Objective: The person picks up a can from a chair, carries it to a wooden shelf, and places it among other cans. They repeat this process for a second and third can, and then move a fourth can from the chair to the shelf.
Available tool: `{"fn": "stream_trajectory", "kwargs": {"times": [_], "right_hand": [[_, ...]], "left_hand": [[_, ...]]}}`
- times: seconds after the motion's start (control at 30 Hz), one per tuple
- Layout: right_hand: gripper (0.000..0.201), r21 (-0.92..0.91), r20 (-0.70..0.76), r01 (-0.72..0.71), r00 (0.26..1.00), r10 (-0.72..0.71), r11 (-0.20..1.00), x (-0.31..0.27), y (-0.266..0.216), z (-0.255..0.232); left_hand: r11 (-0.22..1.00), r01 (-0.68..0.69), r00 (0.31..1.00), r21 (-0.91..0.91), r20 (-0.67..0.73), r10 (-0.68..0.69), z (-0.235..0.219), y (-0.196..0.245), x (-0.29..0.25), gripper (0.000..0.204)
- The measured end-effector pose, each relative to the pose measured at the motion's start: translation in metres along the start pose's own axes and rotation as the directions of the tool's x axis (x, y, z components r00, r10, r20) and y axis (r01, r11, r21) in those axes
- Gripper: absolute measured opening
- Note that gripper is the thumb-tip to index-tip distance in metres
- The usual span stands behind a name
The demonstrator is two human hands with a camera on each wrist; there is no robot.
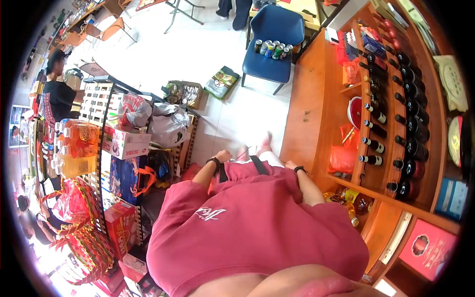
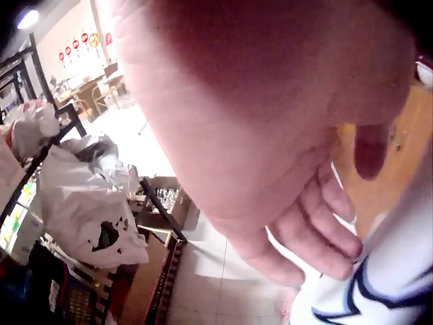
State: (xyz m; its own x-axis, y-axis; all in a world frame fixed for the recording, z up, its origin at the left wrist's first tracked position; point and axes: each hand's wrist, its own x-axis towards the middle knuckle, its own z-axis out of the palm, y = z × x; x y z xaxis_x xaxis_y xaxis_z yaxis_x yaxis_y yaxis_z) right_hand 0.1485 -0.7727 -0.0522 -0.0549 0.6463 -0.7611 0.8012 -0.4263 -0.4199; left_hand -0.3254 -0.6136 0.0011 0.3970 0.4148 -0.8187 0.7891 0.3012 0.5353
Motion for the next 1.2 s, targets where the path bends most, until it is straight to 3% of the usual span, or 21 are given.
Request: {"fn": "stream_trajectory", "kwargs": {"times": [0.07, 0.13, 0.2, 0.27, 0.33, 0.37, 0.5, 0.6, 0.67, 0.7, 0.77, 0.8, 0.83, 0.87, 0.9, 0.97, 1.0, 1.03, 1.07, 1.13, 1.2], "right_hand": [[0.034, 0.008, -0.012, 0.039, 0.999, -0.039, 0.999, -0.002, -0.038, -0.034], [0.033, -0.047, -0.081, 0.091, 0.992, -0.095, 0.995, 0.008, -0.063, -0.062], [0.033, 0.029, -0.107, -0.003, 0.994, 0.006, 1.000, 0.016, -0.088, -0.097], [0.035, 0.114, -0.217, -0.020, 0.975, 0.044, 0.993, 0.058, -0.070, -0.105], [0.036, 0.071, -0.103, -0.094, 0.990, 0.101, 0.993, 0.084, -0.074, -0.136], [0.035, 0.083, -0.009, -0.092, 0.996, 0.093, 0.992, 0.104, -0.073, -0.153], [0.031, 0.059, 0.034, -0.018, 0.999, 0.016, 0.998, 0.182, -0.055, -0.201], [0.028, -0.047, -0.063, -0.020, 0.998, 0.017, 0.999, 0.237, -0.042, -0.240], [0.028, -0.027, 0.006, -0.088, 0.996, 0.088, 0.996, 0.233, -0.083, -0.308], [0.028, -0.082, -0.183, 0.043, 0.981, -0.057, 0.996, 0.255, -0.070, -0.312], [0.026, 0.083, -0.226, 0.070, 0.973, -0.050, 0.994, 0.294, -0.063, -0.337], [0.023, 0.311, -0.141, 0.016, 0.990, 0.029, 0.950, 0.296, -0.074, -0.362], [0.021, 0.347, -0.144, 0.033, 0.989, 0.018, 0.937, 0.307, -0.075, -0.376], [0.020, 0.350, -0.159, 0.038, 0.987, 0.019, 0.936, 0.316, -0.075, -0.387], [0.018, 0.276, -0.124, 0.002, 0.992, 0.034, 0.961, 0.318, -0.081, -0.407], [0.018, 0.541, -0.059, -0.059, 0.992, 0.108, 0.839, 0.334, -0.069, -0.412], [0.017, 0.618, 0.013, -0.130, 0.988, 0.156, 0.775, 0.357, -0.054, -0.408], [0.020, 0.666, 0.099, -0.237, 0.968, 0.231, 0.707, 0.352, -0.072, -0.428], [0.022, 0.696, 0.135, -0.284, 0.954, 0.269, 0.660, 0.351, -0.088, -0.443], [0.024, 0.792, 0.145, -0.227, 0.972, 0.186, 0.566, 0.373, -0.100, -0.450], [0.025, 0.793, 0.043, -0.107, 0.992, 0.120, 0.600, 0.374, -0.147, -0.471]], "left_hand": [[0.994, -0.068, 0.977, 0.084, -0.194, 0.083, 0.009, 0.001, -0.011, 0.044], [0.992, -0.089, 0.986, 0.090, -0.133, 0.101, 0.016, -0.037, -0.002, 0.052], [0.972, -0.234, 0.956, -0.003, -0.181, 0.230, 0.024, -0.071, -0.012, 0.052], [0.983, 0.011, 0.990, -0.185, -0.136, -0.036, 0.028, -0.084, -0.024, 0.051], [0.968, 0.135, 0.981, -0.213, -0.107, -0.160, 0.016, -0.076, -0.025, 0.047], [0.964, 0.167, 0.977, -0.208, -0.094, -0.190, 0.008, -0.068, -0.021, 0.046], [0.971, 0.189, 0.976, -0.146, -0.079, -0.202, -0.047, -0.015, 0.014, 0.039], [0.990, 0.123, 0.983, -0.075, -0.131, -0.132, -0.099, 0.045, 0.062, 0.035], [0.999, 0.036, 0.980, -0.011, -0.197, -0.037, -0.132, 0.090, 0.113, 0.032], [1.000, -0.013, 0.972, 0.014, -0.235, 0.016, -0.148, 0.113, 0.140, 0.031], [0.970, -0.155, 0.932, 0.187, -0.297, 0.207, -0.185, 0.152, 0.196, 0.028], [0.913, -0.222, 0.897, 0.341, -0.296, 0.329, -0.202, 0.167, 0.224, 0.027], [0.736, -0.215, 0.905, 0.643, -0.153, 0.398, -0.224, 0.189, 0.249, 0.019], [0.460, -0.231, 0.889, 0.858, -0.005, 0.457, -0.248, 0.214, 0.272, 0.017], [0.191, -0.117, 0.768, 0.975, -0.033, 0.639, -0.254, 0.196, 0.326, 0.013], [0.437, -0.534, 0.651, 0.724, 0.023, 0.759, -0.318, 0.253, 0.351, 0.018], [0.538, -0.482, 0.748, 0.691, 0.005, 0.664, -0.340, 0.289, 0.350, 0.023], [0.912, -0.351, 0.909, 0.210, -0.156, 0.386, -0.352, 0.328, 0.345, 0.028], [0.905, -0.176, 0.953, -0.387, -0.298, 0.058, -0.365, 0.369, 0.340, 0.032], [0.855, -0.173, 0.949, -0.489, -0.316, 0.012, -0.390, 0.413, 0.344, 0.034], [0.757, -0.238, 0.951, -0.609, -0.305, 0.054, -0.405, 0.433, 0.361, 0.035]]}}
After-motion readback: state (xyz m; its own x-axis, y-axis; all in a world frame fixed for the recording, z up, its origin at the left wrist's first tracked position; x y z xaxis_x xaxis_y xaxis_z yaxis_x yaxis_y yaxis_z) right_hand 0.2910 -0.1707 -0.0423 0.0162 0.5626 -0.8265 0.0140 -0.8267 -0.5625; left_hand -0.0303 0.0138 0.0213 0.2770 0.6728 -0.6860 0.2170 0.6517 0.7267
